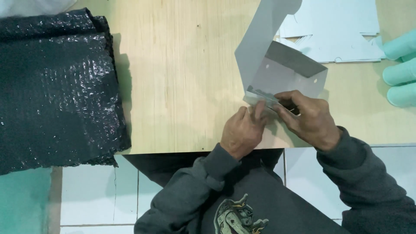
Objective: The person folds a white paperboard template into a small box, tucking flaps to secure the sides. Then they open a light blue plastic container and place several wooden sticks inside it.
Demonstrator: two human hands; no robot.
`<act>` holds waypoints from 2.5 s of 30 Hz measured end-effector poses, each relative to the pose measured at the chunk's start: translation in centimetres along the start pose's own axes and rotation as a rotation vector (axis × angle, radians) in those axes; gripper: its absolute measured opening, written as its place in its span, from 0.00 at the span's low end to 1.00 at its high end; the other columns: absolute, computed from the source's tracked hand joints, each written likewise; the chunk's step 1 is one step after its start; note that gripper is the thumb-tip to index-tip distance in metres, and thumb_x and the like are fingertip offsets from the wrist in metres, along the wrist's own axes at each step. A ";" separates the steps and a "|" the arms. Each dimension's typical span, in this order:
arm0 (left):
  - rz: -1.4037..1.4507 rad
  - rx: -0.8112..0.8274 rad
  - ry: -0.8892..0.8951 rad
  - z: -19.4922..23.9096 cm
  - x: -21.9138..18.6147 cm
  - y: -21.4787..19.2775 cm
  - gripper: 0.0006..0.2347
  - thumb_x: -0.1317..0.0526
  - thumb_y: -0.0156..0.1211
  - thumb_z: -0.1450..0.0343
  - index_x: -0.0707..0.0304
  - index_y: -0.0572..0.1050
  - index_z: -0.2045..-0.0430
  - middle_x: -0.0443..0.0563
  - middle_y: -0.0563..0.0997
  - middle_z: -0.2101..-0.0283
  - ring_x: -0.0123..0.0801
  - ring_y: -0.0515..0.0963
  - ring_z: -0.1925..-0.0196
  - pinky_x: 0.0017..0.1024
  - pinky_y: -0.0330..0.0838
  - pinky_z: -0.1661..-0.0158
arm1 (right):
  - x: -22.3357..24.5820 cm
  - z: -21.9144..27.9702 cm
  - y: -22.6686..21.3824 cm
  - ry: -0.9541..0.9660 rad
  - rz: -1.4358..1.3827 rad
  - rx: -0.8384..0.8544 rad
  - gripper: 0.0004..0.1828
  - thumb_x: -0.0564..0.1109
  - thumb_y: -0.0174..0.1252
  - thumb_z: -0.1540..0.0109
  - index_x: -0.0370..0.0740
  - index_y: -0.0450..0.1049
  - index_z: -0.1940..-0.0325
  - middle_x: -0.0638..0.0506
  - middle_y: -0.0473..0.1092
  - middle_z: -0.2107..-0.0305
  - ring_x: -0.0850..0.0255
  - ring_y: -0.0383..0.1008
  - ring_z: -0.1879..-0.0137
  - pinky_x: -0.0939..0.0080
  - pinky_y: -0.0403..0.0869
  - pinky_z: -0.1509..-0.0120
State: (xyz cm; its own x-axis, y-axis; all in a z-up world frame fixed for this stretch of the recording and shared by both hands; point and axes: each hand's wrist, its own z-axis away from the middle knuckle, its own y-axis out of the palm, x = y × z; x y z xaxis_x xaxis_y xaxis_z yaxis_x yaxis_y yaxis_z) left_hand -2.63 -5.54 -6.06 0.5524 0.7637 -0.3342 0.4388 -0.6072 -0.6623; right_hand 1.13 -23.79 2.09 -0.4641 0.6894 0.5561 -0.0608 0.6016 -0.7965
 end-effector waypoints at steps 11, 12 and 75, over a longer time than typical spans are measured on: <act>0.275 -0.191 -0.402 0.6 -2.1 -4.1 0.33 0.53 0.66 0.35 0.79 0.59 0.42 0.76 0.70 0.48 0.61 0.78 0.50 0.40 0.82 0.61 | 6.0 -4.4 -0.3 0.052 -0.170 0.374 0.24 0.32 0.50 0.36 0.33 0.67 0.34 0.33 0.80 0.66 0.40 0.84 0.63 0.45 0.83 0.68; 0.269 -0.214 -0.408 0.8 -1.9 -4.1 0.30 0.61 0.66 0.35 0.79 0.60 0.43 0.76 0.71 0.48 0.62 0.79 0.51 0.41 0.82 0.63 | 5.8 -4.9 -0.1 -0.082 -0.027 0.366 0.24 0.30 0.52 0.37 0.34 0.71 0.36 0.34 0.80 0.65 0.42 0.84 0.63 0.48 0.83 0.69; 0.369 0.452 -0.769 -4.4 4.5 -11.0 0.23 0.67 0.49 0.31 0.94 0.66 0.44 0.86 0.80 0.61 0.74 0.83 0.59 0.58 0.80 0.69 | 1.9 -1.2 3.3 0.408 -0.831 -0.001 0.43 0.26 0.56 0.45 0.24 0.54 0.24 0.26 0.60 0.33 0.31 0.58 0.25 0.41 0.66 0.29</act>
State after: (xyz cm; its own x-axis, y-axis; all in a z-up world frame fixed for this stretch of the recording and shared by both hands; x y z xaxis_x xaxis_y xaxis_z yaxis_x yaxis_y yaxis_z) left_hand -1.86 3.60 2.68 -0.0853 0.5738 -0.8146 -0.0727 -0.8189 -0.5693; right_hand 1.12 -19.99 0.85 0.0752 0.1249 0.9893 -0.2336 0.9667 -0.1043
